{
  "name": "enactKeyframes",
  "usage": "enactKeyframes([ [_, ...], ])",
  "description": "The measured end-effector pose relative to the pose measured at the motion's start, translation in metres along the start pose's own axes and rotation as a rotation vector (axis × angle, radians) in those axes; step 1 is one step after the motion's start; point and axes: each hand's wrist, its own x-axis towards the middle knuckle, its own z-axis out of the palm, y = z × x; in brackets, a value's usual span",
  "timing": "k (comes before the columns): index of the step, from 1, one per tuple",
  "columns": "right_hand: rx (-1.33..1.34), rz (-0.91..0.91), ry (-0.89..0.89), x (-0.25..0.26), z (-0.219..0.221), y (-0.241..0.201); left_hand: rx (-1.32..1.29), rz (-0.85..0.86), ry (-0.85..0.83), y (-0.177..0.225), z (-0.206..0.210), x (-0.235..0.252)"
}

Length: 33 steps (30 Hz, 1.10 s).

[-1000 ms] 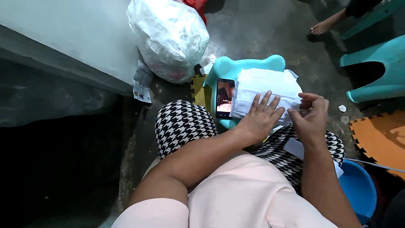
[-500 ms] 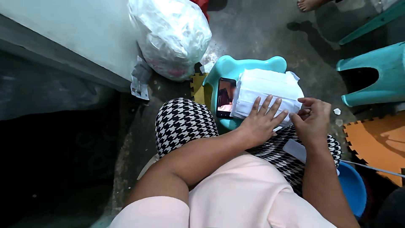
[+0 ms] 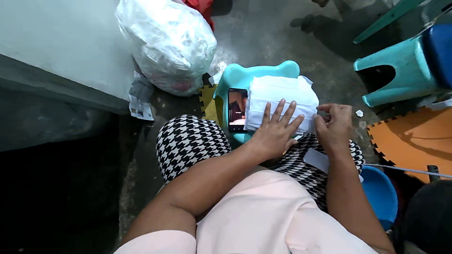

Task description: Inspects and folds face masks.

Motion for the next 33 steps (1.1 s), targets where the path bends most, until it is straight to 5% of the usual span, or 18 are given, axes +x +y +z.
enactKeyframes([
  [5,-0.064,0.071,-0.105,0.007,0.000,-0.006,-0.088,-0.157,0.273,-0.026,-0.032,0.002],
  [11,-0.018,-0.007,-0.086,0.007,0.004,-0.007,-0.169,-0.414,0.286,-0.053,-0.068,0.000],
  [18,0.160,-0.193,-0.018,-0.001,0.003,-0.008,-0.231,-0.144,0.273,-0.056,-0.056,0.006],
  [23,0.282,-0.425,-0.076,0.005,-0.009,-0.024,-0.270,0.052,0.083,-0.042,-0.067,0.032],
  [28,0.347,-0.528,-0.100,0.020,-0.024,-0.054,-0.396,0.089,-0.121,-0.036,-0.090,0.052],
  [33,0.451,-0.528,-0.129,0.033,-0.034,-0.069,-0.459,0.088,-0.117,-0.037,-0.118,0.053],
])
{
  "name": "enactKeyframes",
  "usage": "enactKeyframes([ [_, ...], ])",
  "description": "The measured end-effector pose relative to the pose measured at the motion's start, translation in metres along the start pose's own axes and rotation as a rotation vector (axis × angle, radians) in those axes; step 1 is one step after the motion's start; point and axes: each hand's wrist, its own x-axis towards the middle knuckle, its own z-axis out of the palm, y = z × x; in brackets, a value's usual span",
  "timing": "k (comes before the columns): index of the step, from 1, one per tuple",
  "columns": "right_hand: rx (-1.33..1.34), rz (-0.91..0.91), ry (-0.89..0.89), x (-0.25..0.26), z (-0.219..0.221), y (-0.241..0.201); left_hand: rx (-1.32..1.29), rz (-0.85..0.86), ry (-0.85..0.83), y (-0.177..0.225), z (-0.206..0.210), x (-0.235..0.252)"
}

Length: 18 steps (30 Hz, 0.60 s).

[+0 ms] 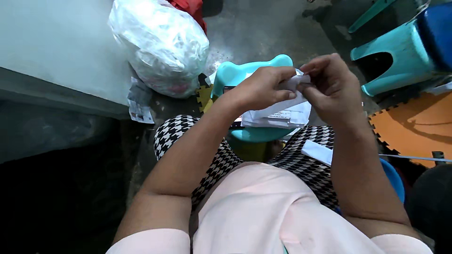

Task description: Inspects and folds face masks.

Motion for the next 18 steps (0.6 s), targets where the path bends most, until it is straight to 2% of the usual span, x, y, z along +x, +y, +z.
enactKeyframes([
  [6,0.177,0.180,-0.170,0.006,-0.008,-0.004,-0.026,-0.018,0.031,0.013,-0.013,-0.007],
  [11,0.326,0.187,-0.202,0.007,-0.007,-0.005,-0.117,-0.024,0.035,0.020,-0.012,-0.005],
  [18,0.255,0.063,-0.091,0.011,-0.014,-0.013,-0.631,-0.056,-0.032,0.012,-0.001,-0.010],
])
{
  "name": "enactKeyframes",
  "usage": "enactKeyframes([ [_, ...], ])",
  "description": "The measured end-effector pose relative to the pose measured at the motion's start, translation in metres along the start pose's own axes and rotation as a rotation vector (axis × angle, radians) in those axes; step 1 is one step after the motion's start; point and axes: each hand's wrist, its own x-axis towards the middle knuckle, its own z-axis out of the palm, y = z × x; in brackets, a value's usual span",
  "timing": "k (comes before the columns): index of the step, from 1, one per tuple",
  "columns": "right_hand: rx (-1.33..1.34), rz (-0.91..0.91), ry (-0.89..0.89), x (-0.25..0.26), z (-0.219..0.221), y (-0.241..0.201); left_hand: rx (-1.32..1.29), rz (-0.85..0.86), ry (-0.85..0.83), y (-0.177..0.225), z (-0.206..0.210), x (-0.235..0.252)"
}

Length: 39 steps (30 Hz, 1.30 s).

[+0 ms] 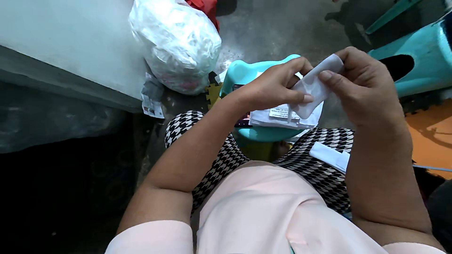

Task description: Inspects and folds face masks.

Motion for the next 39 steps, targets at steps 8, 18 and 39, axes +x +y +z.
enactKeyframes([
  [8,0.115,-0.062,0.174,-0.003,-0.001,0.007,-0.120,-0.031,-0.057,-0.013,-0.012,-0.015],
  [18,0.145,0.190,0.341,-0.030,0.005,0.039,-0.125,-0.176,0.111,-0.039,-0.035,-0.033],
  [39,-0.291,0.630,0.187,-0.066,0.022,0.085,0.607,-0.664,0.192,-0.048,-0.011,-0.026],
])
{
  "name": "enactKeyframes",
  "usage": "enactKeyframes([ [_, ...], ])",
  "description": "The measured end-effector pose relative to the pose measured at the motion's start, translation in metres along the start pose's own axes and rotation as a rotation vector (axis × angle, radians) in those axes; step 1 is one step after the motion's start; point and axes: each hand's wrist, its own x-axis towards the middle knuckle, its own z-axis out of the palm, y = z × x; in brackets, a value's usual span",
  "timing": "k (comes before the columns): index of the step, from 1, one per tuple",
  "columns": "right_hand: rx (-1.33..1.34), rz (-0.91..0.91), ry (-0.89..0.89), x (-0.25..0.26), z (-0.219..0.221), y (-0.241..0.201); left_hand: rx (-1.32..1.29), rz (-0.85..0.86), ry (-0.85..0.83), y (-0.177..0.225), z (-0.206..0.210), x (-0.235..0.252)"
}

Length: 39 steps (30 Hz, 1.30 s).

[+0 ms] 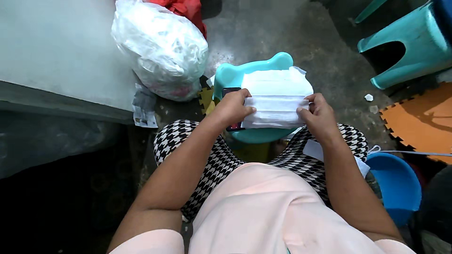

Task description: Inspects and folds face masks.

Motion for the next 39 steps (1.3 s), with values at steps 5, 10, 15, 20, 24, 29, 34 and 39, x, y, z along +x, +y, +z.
enactKeyframes([
  [5,-0.042,-0.045,0.034,-0.004,-0.003,-0.008,0.061,0.022,0.066,0.000,0.003,-0.003],
  [10,0.073,-0.242,0.161,-0.004,-0.015,-0.018,-0.128,0.214,0.229,0.000,-0.009,-0.004],
  [15,-0.003,-0.140,0.082,0.002,-0.013,-0.017,-0.115,0.096,0.126,-0.002,-0.005,0.000],
  [20,-0.057,-0.037,0.012,-0.002,-0.006,-0.007,-0.017,0.005,0.060,0.000,0.007,-0.003],
  [24,-0.053,-0.034,0.020,-0.003,-0.006,-0.005,-0.003,-0.031,0.072,0.003,0.005,-0.004],
  [29,-0.064,-0.017,0.006,-0.004,-0.007,-0.006,0.002,-0.098,0.055,0.002,0.009,-0.005],
  [34,-0.076,-0.009,0.014,-0.005,-0.006,-0.003,0.037,-0.116,0.075,0.002,0.015,-0.007],
  [39,-0.090,0.011,-0.002,-0.004,-0.007,-0.005,0.044,-0.098,0.067,-0.001,0.010,-0.007],
])
